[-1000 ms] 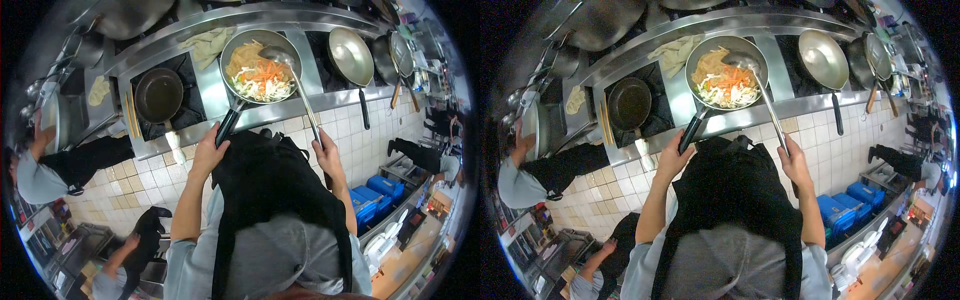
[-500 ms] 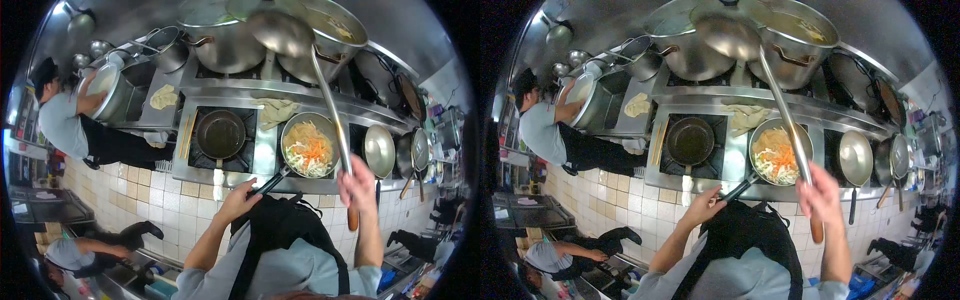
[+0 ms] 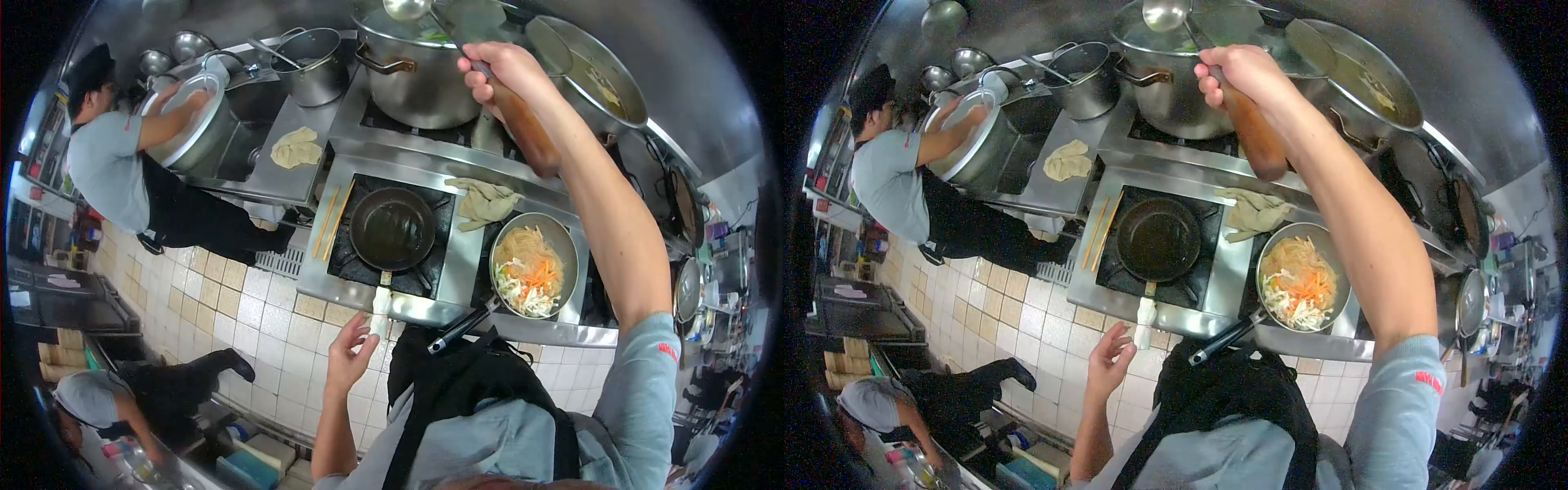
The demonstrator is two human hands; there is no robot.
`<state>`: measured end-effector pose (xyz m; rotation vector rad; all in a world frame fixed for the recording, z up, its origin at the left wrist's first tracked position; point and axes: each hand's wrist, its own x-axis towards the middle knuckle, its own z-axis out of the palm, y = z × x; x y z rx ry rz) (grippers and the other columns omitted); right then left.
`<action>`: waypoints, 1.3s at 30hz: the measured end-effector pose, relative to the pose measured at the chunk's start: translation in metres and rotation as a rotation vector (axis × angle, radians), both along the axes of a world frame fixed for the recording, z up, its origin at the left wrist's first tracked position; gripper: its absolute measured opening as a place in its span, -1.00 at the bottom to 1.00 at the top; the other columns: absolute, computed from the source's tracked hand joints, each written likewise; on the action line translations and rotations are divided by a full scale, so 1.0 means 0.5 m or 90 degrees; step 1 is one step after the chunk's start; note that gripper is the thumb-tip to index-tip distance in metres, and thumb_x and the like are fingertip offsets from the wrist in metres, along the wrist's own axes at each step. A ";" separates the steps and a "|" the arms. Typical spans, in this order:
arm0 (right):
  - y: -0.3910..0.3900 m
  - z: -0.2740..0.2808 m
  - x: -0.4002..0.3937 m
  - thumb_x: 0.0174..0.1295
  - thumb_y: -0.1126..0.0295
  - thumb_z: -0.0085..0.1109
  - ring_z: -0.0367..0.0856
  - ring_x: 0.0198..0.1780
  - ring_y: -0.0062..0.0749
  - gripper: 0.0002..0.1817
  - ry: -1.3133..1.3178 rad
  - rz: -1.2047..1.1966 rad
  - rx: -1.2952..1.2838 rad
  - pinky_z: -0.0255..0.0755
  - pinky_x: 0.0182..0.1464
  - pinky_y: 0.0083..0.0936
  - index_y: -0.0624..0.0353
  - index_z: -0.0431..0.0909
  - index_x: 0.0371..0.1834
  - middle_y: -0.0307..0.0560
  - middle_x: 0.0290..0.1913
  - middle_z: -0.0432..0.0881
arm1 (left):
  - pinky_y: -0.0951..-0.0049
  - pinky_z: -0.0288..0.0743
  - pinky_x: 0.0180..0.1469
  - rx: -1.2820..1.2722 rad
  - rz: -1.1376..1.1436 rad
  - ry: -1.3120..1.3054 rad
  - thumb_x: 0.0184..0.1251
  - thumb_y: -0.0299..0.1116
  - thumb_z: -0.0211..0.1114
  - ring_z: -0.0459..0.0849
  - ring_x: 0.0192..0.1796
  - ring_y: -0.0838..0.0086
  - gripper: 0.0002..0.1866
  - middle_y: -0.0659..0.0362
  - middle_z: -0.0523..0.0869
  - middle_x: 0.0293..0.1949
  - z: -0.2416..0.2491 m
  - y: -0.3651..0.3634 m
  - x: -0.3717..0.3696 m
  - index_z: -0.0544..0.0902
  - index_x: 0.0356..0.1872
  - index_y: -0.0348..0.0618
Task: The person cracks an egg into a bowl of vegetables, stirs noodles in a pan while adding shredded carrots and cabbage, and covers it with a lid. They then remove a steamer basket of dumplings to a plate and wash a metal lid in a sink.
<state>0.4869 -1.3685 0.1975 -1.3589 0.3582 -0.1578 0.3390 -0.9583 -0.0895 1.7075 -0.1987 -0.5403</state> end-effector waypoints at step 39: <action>-0.009 -0.047 -0.802 0.59 0.27 -0.32 0.46 -0.72 -0.53 -0.40 -0.033 -0.099 0.607 0.44 -0.85 -0.66 0.46 -0.14 0.52 -0.07 -0.28 0.41 | 0.41 0.51 0.22 -0.040 -0.134 0.026 0.43 -0.35 0.34 0.61 0.24 0.33 -0.38 -0.02 0.54 0.29 0.096 -0.078 -0.069 0.36 0.44 -0.29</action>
